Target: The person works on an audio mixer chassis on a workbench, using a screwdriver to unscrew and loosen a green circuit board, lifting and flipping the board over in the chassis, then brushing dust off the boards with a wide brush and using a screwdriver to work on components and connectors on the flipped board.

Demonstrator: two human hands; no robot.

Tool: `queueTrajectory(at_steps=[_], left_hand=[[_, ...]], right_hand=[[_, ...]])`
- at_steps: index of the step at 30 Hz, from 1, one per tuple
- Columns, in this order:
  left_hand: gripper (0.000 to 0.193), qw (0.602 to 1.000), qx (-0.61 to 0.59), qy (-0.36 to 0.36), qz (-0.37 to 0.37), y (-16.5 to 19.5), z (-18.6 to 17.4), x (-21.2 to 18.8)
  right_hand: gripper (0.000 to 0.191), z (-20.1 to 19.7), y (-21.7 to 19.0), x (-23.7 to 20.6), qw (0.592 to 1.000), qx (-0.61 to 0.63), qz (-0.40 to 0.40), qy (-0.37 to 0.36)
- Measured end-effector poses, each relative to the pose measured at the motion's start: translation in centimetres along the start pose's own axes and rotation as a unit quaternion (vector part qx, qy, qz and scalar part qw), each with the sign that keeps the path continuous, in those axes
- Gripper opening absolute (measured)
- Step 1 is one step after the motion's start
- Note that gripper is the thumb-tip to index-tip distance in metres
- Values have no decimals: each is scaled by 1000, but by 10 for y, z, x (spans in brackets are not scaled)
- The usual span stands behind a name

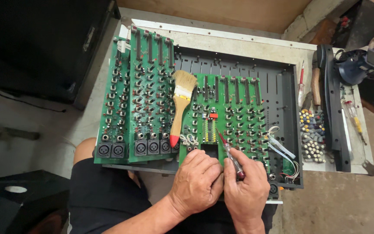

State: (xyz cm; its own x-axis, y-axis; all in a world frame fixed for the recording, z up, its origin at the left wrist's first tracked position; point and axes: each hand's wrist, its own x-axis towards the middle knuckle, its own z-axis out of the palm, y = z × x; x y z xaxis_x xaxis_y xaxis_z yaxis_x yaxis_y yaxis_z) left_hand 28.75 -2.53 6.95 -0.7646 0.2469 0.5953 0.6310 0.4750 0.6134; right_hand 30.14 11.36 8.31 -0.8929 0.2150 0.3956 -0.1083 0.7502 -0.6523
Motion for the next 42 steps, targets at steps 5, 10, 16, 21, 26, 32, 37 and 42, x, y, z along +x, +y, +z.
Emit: queueTrajectory(at_steps=[5,10,16,21,26,32,37,42], left_hand=[[15,1000,-9,-9,-7,-1,0,-1],[17,1000,3,2,1,0,2,-2],[17,1000,-4,-9,-4,-1,1,-2],[17,1000,-7,-1,-6,-1,1,-2],[17,1000,-2,-1,-2,-1,2,-2],[16,1000,-8,-9,-10,0,1,-2],[16,1000,-12,-6,-10,0,1,-1],[16,1000,-9,-7,-8,0,1,-1]], right_hand=[[21,-4,1,-6,999,18,14,25],[20,-5,4,-7,1000,18,-6,18],[19,-4,3,-7,1000,12,-10,15],[20,-3,2,-8,999,26,-17,29],[19,-4,2,-8,1000,10,8,22],[19,-2,3,-7,1000,-5,-4,18],[18,-2,3,-8,999,4,-28,31],[16,-3,4,-9,1000,6,-11,28]])
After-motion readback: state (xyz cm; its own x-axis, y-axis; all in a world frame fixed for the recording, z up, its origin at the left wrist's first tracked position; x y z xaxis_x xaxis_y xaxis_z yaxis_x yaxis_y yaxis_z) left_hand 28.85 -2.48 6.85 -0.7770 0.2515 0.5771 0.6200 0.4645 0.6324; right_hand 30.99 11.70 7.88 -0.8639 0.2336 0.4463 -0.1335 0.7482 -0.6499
